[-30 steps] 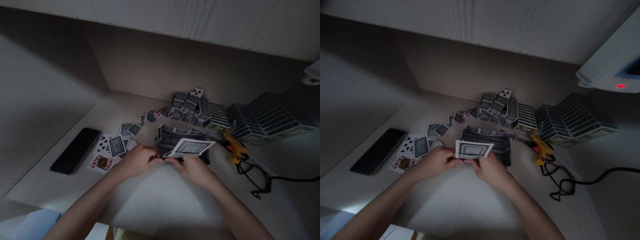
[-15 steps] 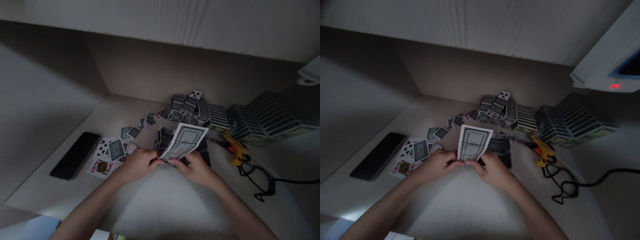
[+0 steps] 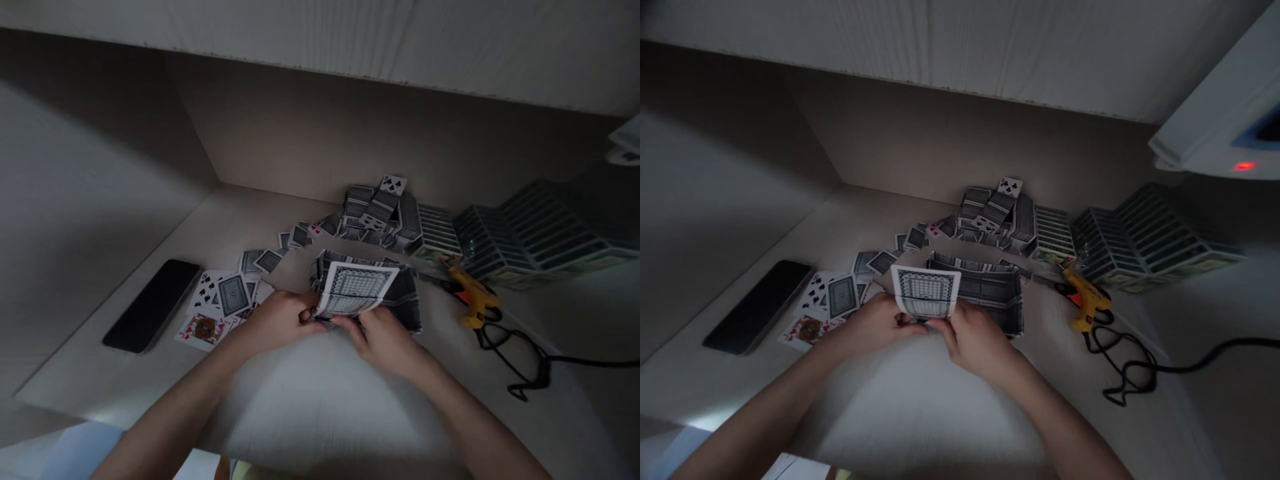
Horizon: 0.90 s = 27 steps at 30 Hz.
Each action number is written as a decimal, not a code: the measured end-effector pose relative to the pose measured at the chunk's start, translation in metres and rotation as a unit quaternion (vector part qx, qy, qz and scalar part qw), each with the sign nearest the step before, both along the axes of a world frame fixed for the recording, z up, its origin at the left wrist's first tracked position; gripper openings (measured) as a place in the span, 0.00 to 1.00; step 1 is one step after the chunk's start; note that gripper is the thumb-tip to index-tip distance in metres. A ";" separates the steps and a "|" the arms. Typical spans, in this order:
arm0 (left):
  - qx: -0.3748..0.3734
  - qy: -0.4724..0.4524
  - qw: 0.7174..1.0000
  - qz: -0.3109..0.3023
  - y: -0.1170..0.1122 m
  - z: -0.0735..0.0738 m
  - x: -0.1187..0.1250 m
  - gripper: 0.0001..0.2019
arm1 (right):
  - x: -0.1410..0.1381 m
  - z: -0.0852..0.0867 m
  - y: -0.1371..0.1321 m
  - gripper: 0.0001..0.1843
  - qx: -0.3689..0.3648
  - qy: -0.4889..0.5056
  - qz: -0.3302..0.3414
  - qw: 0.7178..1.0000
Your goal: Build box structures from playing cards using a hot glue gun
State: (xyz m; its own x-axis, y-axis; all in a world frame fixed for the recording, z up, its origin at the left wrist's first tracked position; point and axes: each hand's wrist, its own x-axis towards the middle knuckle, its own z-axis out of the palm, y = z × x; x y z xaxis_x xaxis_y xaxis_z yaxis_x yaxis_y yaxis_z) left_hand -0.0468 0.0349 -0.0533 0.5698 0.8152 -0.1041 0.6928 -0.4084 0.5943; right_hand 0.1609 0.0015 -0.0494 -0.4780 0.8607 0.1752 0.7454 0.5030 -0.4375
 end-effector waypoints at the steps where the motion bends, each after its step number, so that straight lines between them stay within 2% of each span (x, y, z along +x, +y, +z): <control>1: 0.001 -0.003 1.000 0.002 0.000 0.000 0.001 0.09 | 0.000 -0.001 0.000 0.16 -0.003 -0.006 -0.002 1.000; 7: -0.010 -0.055 0.998 0.004 -0.002 0.001 0.002 0.10 | 0.000 -0.001 0.001 0.15 -0.018 -0.002 -0.016 1.000; 12: 0.001 -0.101 0.995 0.012 -0.004 0.000 0.000 0.12 | 0.000 0.003 0.004 0.11 -0.041 0.064 -0.016 0.997; 16: 0.021 -0.116 0.992 0.034 -0.006 0.001 0.000 0.17 | 0.001 0.004 0.008 0.09 -0.068 0.113 -0.006 0.991; 22: -0.057 -0.165 0.983 0.063 -0.007 0.003 0.002 0.16 | 0.002 0.009 0.013 0.11 -0.132 0.153 -0.014 0.979; 27: -0.101 -0.189 0.974 0.066 -0.005 0.004 0.004 0.15 | 0.003 0.011 0.014 0.11 -0.149 0.177 -0.012 0.973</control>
